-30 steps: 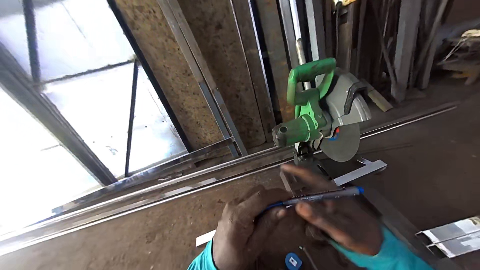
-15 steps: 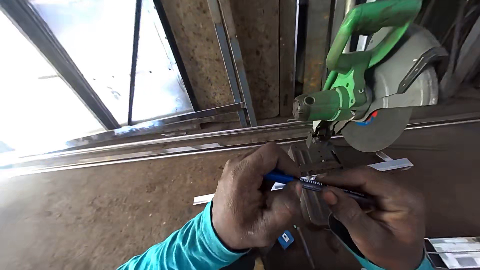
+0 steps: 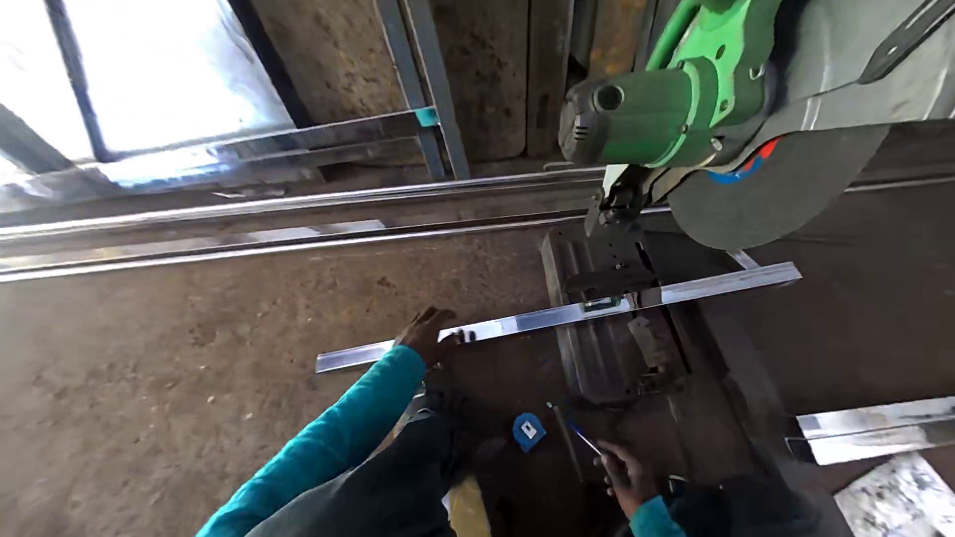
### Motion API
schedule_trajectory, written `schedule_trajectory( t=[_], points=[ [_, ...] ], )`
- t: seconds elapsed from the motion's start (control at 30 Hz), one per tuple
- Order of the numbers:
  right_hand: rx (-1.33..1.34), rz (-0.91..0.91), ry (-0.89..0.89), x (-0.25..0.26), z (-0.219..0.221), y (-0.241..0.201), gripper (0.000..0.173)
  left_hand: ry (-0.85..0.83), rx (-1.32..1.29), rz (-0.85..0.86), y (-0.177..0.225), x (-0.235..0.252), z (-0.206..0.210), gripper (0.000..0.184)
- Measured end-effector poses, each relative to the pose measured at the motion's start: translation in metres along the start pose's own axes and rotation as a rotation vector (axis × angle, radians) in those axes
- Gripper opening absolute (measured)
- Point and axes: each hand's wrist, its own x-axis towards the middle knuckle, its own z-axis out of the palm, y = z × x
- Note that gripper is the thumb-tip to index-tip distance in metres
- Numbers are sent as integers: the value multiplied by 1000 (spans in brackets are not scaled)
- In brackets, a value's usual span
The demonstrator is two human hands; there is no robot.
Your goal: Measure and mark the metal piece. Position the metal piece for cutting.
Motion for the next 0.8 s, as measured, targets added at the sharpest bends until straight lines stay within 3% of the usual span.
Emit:
schedule_trajectory(
  t=[0.1, 0.17, 0.23, 0.33, 0.4, 0.5, 0.67, 0.8],
  points=[
    [-184, -31, 2, 14, -3, 11, 36, 212, 35, -105, -29, -6, 39, 58],
    [-429, -18, -30, 24, -2, 10, 38, 235, 57, -166, -38, -6, 44, 67],
    [-634, 54, -66, 29, 1, 13, 39, 170, 110, -211, -45, -2, 44, 70],
    [-808, 204, -221, 35, 8, 3, 44, -16, 225, -226, -54, 6, 38, 51],
    [-863, 257, -316, 38, 8, -7, 46, -169, 284, -237, -51, 12, 27, 47],
    [-842, 272, -382, 43, 6, -13, 51, -194, 378, -170, -44, 17, 3, 47],
    [-729, 229, -370, 44, 5, -22, 51, -298, 539, -87, 27, 37, -63, 40],
    [-615, 169, -343, 40, 3, -35, 54, -376, 578, -79, 101, 59, -70, 39]
  ],
)
